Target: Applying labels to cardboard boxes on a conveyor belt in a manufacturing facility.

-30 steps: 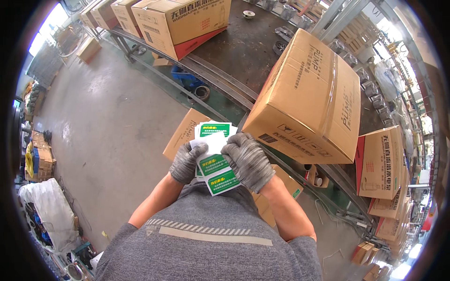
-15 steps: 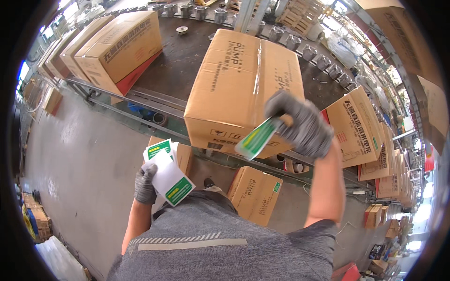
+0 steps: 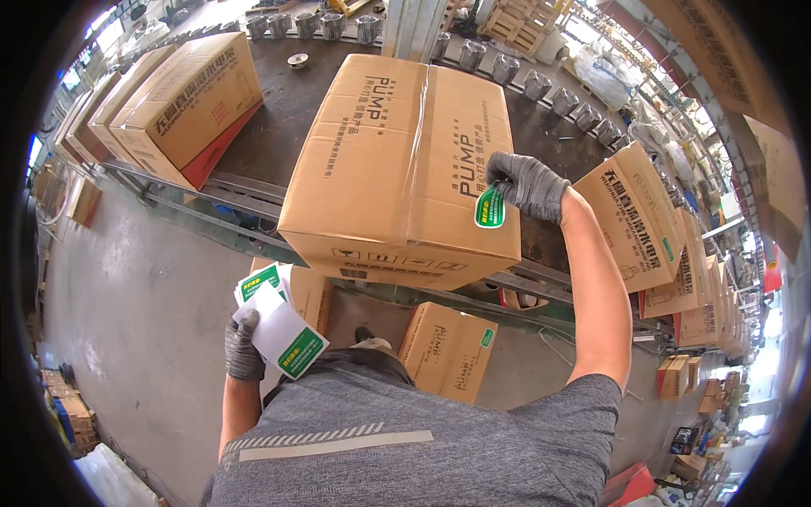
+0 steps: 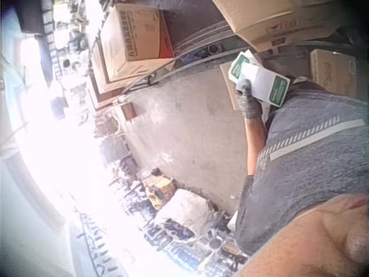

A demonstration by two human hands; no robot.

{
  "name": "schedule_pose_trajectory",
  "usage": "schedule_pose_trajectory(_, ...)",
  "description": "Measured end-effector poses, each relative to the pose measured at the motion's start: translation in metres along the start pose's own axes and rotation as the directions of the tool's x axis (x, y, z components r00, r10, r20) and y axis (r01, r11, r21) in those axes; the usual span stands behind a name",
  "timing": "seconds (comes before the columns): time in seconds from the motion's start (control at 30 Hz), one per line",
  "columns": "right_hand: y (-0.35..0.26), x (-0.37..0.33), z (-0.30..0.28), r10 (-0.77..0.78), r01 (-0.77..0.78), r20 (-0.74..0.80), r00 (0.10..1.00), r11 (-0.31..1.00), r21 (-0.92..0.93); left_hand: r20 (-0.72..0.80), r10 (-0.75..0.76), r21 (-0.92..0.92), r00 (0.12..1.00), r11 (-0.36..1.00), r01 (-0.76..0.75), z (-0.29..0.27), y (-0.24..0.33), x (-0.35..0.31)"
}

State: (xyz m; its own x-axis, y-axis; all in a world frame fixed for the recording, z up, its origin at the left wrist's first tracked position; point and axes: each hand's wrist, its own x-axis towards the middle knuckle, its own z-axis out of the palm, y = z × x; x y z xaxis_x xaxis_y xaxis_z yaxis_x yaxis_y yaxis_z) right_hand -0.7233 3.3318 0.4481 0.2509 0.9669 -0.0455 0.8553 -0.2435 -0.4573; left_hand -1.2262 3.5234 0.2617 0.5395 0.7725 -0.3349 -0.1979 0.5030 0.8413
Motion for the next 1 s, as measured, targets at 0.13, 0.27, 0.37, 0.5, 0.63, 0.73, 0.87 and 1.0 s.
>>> schedule_pose_trajectory(0.13,-0.007,-0.003,0.009,-0.008,0.005,-0.035,0.999,0.998,-0.067,0.007,-0.002,-0.011,1.000,1.000,0.002,0.005,-0.003,0.002)
schedule_pose_trajectory(0.27,-0.011,-0.010,0.019,-0.048,0.023,-0.171,0.984,0.989,-0.147,0.009,-0.007,-0.003,1.000,1.000,0.007,0.006,-0.004,0.005)
schedule_pose_trajectory(0.37,-0.026,-0.013,0.021,-0.210,0.005,-0.404,0.890,0.892,-0.452,0.023,-0.028,-0.002,0.999,1.000,0.028,0.005,-0.002,0.007)
schedule_pose_trajectory(0.5,-0.010,-0.024,0.034,0.247,-0.111,-0.072,0.966,0.652,0.750,0.021,-0.028,-0.002,0.999,1.000,0.028,0.007,-0.002,0.009)
schedule_pose_trajectory(0.63,-0.012,-0.041,0.025,0.214,-0.382,0.339,0.916,0.210,0.900,0.012,-0.012,-0.028,1.000,1.000,0.012,0.002,0.004,0.005)
schedule_pose_trajectory(0.73,0.014,-0.021,0.037,0.302,-0.107,0.041,0.952,0.205,0.973,0.041,0.010,-0.026,0.999,1.000,-0.009,0.002,0.010,0.004)
schedule_pose_trajectory(0.87,-0.002,0.005,0.046,0.218,-0.118,-0.675,0.705,0.974,0.191,-0.009,0.034,0.000,0.999,0.999,-0.034,0.008,0.026,-0.006)
schedule_pose_trajectory(1.0,-0.158,-0.005,0.093,-0.120,0.263,-0.417,0.901,0.916,0.304,-0.021,0.083,-0.096,0.996,0.992,-0.084,-0.008,0.018,-0.005)
